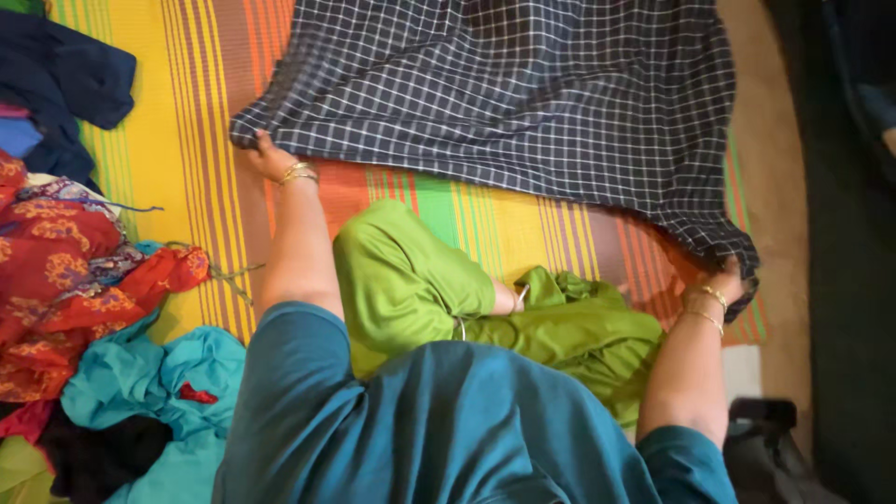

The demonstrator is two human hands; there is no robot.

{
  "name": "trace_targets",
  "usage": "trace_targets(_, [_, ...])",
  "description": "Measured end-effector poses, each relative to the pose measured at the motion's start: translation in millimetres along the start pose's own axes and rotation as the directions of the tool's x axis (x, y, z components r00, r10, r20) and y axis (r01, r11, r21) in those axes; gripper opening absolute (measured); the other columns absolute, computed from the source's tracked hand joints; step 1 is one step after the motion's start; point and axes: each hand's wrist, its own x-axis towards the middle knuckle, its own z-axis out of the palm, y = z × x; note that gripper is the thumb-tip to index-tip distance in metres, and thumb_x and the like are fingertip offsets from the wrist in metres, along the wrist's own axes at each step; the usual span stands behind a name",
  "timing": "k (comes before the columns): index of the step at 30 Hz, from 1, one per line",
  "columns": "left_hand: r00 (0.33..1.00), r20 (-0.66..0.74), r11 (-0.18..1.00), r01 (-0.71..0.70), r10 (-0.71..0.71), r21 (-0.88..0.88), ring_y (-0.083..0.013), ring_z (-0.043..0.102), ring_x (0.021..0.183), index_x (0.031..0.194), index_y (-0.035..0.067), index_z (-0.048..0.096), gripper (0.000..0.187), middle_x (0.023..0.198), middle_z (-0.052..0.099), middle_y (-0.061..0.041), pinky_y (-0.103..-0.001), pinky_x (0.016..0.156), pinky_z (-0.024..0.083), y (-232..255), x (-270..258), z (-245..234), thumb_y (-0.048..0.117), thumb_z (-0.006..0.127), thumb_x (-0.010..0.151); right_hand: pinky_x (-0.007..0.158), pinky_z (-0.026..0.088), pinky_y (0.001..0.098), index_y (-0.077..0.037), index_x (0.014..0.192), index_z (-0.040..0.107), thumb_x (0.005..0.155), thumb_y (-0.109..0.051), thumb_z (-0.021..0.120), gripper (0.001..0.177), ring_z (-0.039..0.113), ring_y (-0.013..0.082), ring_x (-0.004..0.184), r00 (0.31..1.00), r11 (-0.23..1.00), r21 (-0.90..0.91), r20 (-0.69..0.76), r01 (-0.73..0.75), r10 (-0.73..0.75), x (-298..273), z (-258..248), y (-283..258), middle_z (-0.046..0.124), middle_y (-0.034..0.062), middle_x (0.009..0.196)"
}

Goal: The person folds a checkered cloth by hand while sitting on a striped rug, smoothing it and making multiple folds to reach a rectangular state.

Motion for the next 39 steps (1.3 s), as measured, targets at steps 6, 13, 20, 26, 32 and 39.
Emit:
trace_targets(6, [0.923, 0.295, 0.961, -0.274, 0.249, 0.046, -0.0249, 0.075, 0.091, 0.117, -0.001, 0.066, 0.042, 0.108, 0.076, -0.011, -0.040, 0.082, 0.059, 33, -13, -88, 0.026, 0.076, 0.086, 0.081, 0.064, 0.0405, -0.005, 0.131, 0.068, 0.106, -0.019, 0.067, 0.028, 0.073, 0.0257, 0.096, 0.994, 0.994, -0.049, -0.051, 0.094, -0.096, -64, -64, -30, 0.073, 0.0123, 0.118])
trace_targets(13, [0.614, 0.404, 0.692, 0.348, -0.678, 0.633, -0.0112, 0.039, 0.041, 0.103, 0.016, 0.063, 0.025, 0.059, 0.049, 0.005, -0.030, 0.037, 0.028, 35, -73, -263, 0.039, 0.055, 0.101, 0.082, 0.062, 0.0398, -0.004, 0.130, 0.068, 0.106, -0.018, 0.066, 0.028, 0.072, 0.0251, 0.097, 0.959, 0.880, -0.446, 0.141, -0.162, 0.248, -172, -180, -30, 0.073, 0.0123, 0.117])
trace_targets(20, [0.074, 0.331, 0.339, 0.188, -0.941, 0.922, -0.0175, 0.072, 0.082, 0.122, 0.010, 0.060, 0.038, 0.102, 0.074, -0.005, -0.036, 0.071, 0.060, 49, -126, -413, 0.039, 0.046, 0.103, 0.083, 0.061, 0.0392, -0.002, 0.129, 0.068, 0.106, -0.018, 0.065, 0.028, 0.071, 0.0244, 0.098, 0.700, 0.807, -0.568, 0.511, -0.162, 0.500, -244, -257, 43, 0.073, 0.0124, 0.117])
trace_targets(26, [-0.083, 0.497, 0.458, 0.281, -0.864, 0.843, -0.0179, 0.070, 0.081, 0.121, 0.009, 0.060, 0.035, 0.101, 0.072, -0.006, -0.036, 0.071, 0.059, 64, -182, -438, 0.035, 0.049, 0.102, 0.085, 0.060, 0.0387, -0.001, 0.129, 0.069, 0.106, -0.017, 0.065, 0.028, 0.070, 0.0239, 0.098, 0.605, 0.840, -0.540, 0.651, -0.056, 0.459, -322, -268, 37, 0.072, 0.0124, 0.117])
trace_targets(32, [-0.018, 0.653, 0.579, 0.446, -0.757, 0.683, -0.0184, 0.068, 0.080, 0.120, 0.008, 0.060, 0.031, 0.100, 0.071, -0.006, -0.036, 0.071, 0.058, 76, -210, -465, 0.031, 0.051, 0.101, 0.086, 0.058, 0.0381, -0.001, 0.128, 0.069, 0.106, -0.017, 0.064, 0.028, 0.069, 0.0233, 0.099, 0.555, 0.861, -0.502, 0.740, 0.081, 0.380, -375, -274, -1, 0.072, 0.0124, 0.117])
trace_targets(39, [0.182, 0.707, 0.684, 0.496, -0.684, 0.534, -0.0189, 0.066, 0.079, 0.119, 0.007, 0.060, 0.028, 0.099, 0.069, -0.007, -0.035, 0.070, 0.057, 87, -184, -513, 0.027, 0.054, 0.100, 0.087, 0.057, 0.0375, 0.001, 0.127, 0.069, 0.106, -0.016, 0.063, 0.028, 0.068, 0.0227, 0.100, 0.479, 0.837, -0.515, 0.791, 0.183, 0.382, -415, -285, -12, 0.072, 0.0125, 0.117])
